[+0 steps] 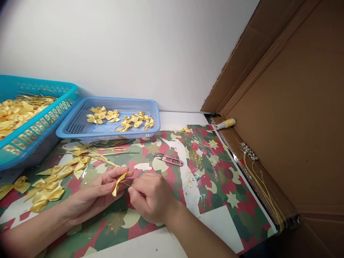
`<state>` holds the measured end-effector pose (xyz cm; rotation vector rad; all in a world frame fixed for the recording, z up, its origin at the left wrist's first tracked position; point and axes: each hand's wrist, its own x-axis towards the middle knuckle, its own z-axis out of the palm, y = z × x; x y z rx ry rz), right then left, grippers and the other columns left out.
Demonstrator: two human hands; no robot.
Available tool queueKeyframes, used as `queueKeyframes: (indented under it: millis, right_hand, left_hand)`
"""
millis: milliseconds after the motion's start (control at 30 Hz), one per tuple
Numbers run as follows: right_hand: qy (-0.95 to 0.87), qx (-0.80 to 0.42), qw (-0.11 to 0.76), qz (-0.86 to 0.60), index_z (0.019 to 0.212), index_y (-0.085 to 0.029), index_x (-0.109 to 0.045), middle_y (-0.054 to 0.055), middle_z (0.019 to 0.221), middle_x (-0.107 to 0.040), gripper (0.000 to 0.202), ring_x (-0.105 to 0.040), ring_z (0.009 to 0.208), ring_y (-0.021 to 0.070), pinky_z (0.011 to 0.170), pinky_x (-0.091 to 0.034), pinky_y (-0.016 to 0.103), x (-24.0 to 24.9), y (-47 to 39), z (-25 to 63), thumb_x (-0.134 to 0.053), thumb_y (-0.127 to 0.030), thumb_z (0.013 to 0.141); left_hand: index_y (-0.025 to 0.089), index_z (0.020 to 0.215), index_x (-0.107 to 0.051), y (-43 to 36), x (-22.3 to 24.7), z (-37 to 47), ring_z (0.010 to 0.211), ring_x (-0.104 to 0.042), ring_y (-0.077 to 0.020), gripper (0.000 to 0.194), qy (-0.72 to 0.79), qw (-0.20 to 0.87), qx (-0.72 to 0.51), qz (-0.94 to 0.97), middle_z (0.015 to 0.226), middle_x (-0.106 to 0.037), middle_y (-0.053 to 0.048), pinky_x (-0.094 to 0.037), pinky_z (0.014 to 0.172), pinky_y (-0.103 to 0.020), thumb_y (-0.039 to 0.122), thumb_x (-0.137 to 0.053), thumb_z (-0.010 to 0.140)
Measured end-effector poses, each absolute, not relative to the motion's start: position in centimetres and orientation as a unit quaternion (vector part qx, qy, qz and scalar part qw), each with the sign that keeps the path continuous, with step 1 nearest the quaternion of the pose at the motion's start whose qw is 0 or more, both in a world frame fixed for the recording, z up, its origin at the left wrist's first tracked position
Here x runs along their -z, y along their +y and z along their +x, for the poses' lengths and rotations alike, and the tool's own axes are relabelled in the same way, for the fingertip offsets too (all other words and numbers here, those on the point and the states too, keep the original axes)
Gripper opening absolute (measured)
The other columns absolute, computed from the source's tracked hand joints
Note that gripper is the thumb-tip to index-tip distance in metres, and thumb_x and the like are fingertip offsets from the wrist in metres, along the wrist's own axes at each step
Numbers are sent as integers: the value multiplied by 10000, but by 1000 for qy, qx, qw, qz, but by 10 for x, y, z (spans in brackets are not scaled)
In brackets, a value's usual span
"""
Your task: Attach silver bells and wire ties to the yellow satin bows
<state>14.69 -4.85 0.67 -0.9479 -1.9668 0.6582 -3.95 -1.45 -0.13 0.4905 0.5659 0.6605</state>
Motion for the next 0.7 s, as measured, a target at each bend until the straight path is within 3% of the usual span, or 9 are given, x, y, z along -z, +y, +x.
queueKeyframes:
  millis: [500,700]
  right_hand:
    - [-786,-258,415,-380,618,-233,-215,-35,529,-320,341,-314,511,125,532,-331,288,-7,-48,147,-364,-229,925]
    - [-781,-260,420,-382,621,-234,-210,-37,523,-314,335,-312,500,123,521,-312,287,-7,-49,147,-368,-219,917]
  left_hand:
    - [263,973,-806,-15,3,-40,879,-696,-157,386,292,875,-306,234,995,-776,-25,-544,801,-225,256,-937,610]
    - [261,968,-814,-16,3,-41,852,-708,-135,384,281,881,-310,220,991,-783,-18,-555,766,-183,217,-939,608]
